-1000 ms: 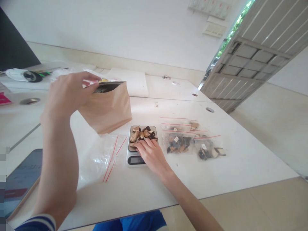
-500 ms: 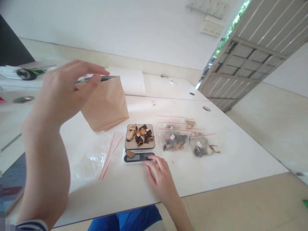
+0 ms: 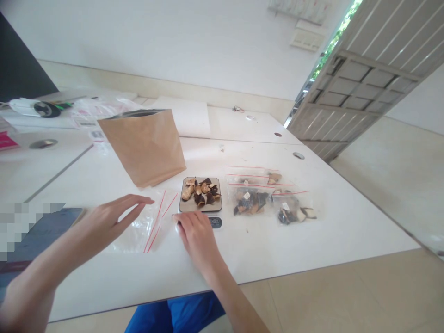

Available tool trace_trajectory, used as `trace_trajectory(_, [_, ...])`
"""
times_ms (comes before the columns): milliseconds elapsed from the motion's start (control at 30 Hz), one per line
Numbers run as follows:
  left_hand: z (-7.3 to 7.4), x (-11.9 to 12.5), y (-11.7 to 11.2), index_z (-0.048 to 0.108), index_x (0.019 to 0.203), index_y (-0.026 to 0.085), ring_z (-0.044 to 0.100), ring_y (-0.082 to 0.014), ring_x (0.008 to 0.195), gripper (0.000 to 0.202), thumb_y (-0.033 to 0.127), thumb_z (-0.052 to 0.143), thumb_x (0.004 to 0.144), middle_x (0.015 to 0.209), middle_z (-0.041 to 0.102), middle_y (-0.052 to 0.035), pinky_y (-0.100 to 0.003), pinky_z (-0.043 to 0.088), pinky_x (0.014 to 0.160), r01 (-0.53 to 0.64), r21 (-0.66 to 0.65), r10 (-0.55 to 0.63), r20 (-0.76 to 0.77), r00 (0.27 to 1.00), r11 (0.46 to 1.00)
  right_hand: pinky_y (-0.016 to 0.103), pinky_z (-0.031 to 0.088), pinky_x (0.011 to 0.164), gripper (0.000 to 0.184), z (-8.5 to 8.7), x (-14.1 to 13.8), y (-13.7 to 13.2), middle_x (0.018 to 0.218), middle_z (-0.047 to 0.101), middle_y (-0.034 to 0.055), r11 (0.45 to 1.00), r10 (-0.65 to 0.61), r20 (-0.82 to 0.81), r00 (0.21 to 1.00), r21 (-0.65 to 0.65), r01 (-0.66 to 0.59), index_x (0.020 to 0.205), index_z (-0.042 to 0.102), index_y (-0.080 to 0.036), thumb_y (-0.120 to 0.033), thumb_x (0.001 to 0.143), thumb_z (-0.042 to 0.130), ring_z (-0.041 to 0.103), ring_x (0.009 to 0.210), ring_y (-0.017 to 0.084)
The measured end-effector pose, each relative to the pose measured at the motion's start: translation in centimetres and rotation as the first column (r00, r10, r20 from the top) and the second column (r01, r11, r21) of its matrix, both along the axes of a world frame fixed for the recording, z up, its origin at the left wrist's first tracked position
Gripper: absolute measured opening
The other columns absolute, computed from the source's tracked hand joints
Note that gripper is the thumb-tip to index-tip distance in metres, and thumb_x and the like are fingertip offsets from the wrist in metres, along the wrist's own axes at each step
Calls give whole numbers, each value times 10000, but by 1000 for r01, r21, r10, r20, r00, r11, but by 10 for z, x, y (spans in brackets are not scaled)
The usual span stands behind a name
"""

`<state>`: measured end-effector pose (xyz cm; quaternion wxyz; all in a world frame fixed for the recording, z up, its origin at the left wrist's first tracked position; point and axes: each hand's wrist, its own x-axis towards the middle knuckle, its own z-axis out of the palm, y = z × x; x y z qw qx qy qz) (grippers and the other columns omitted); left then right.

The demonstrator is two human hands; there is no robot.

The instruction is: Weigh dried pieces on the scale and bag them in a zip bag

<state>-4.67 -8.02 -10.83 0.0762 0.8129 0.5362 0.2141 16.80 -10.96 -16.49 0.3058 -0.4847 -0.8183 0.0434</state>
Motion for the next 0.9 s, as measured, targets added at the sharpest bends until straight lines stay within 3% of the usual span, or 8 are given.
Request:
trace_trajectory(67, [-16, -5, -14, 653, 1023, 228, 674, -202, 980, 452, 477, 284, 940, 1088, 712, -41, -295, 530, 845, 14, -5, -14, 60, 998, 1000, 333, 450, 846, 204, 5, 6, 9, 1017, 691, 36, 997, -54, -15, 998, 49, 54, 1081, 596, -209, -133, 915, 507, 576, 936, 193])
trace_trajectory(233, [-40, -14, -38, 671, 1029, 262, 650, -216, 1064, 412, 471, 326, 943, 1145, 694, -39, -336, 547, 876, -35, 78, 28, 91, 995, 996, 404, 431, 843, 225, 12, 12, 25, 1198, 628, 96, 980, -159, 225, 961, 152, 126, 1103, 624, -210, -173, 907, 520, 548, 1029, 261])
trace_trajectory(400, [-57, -24, -40, 674, 1042, 258, 607, -245, 1152, 420, 465, 321, 947, 1206, 669, -50, -401, 526, 945, -38, 98, 34, 38, 999, 994, 423, 428, 890, 306, 17, 31, -1, 1288, 546, 120, 975, -194, 122, 973, 132, 178, 1225, 578, -254, -265, 935, 482, 544, 1096, 259])
trace_trajectory(567, [-79, -24, -29, 528, 1297, 236, 372, -254, 1359, 430, 409, 350, 947, 1420, 497, -53, -482, 365, 1095, -27, 95, 28, -4, 1000, 995, 346, 495, 820, 261, -14, 82, -51, 1066, 609, 88, 963, -255, -83, 963, 72, 261, 1114, 610, -252, -159, 919, 464, 613, 947, 194])
trace_trajectory(667, [-94, -22, -23, 417, 1406, 229, 344, -252, 1370, 488, 380, 336, 949, 1455, 443, -61, -495, 344, 1103, -2, 75, 7, -64, 998, 997, 294, 529, 727, 213, -38, 108, -74, 930, 624, 76, 933, -352, -180, 919, 3, 359, 1010, 633, -219, -149, 907, 460, 638, 883, 187])
trace_trajectory(767, [-107, -23, -20, 380, 1435, 247, 387, -238, 1348, 506, 383, 338, 949, 1448, 445, -46, -469, 342, 1112, 20, 48, -14, -125, 992, 999, 280, 534, 653, 191, -49, 116, -81, 868, 640, 62, 900, -434, -202, 878, -59, 431, 969, 643, -212, -180, 906, 465, 638, 761, 176])
trace_trajectory(900, [-112, -25, -22, 376, 1438, 257, 367, -220, 1363, 500, 374, 336, 954, 1462, 427, -33, -441, 321, 1129, 2, 71, 8, -130, 991, 997, 298, 530, 638, 199, -49, 110, -73, 839, 636, 53, 878, -477, -139, 868, -52, 475, 968, 650, -217, -200, 903, 463, 627, 699, 175])
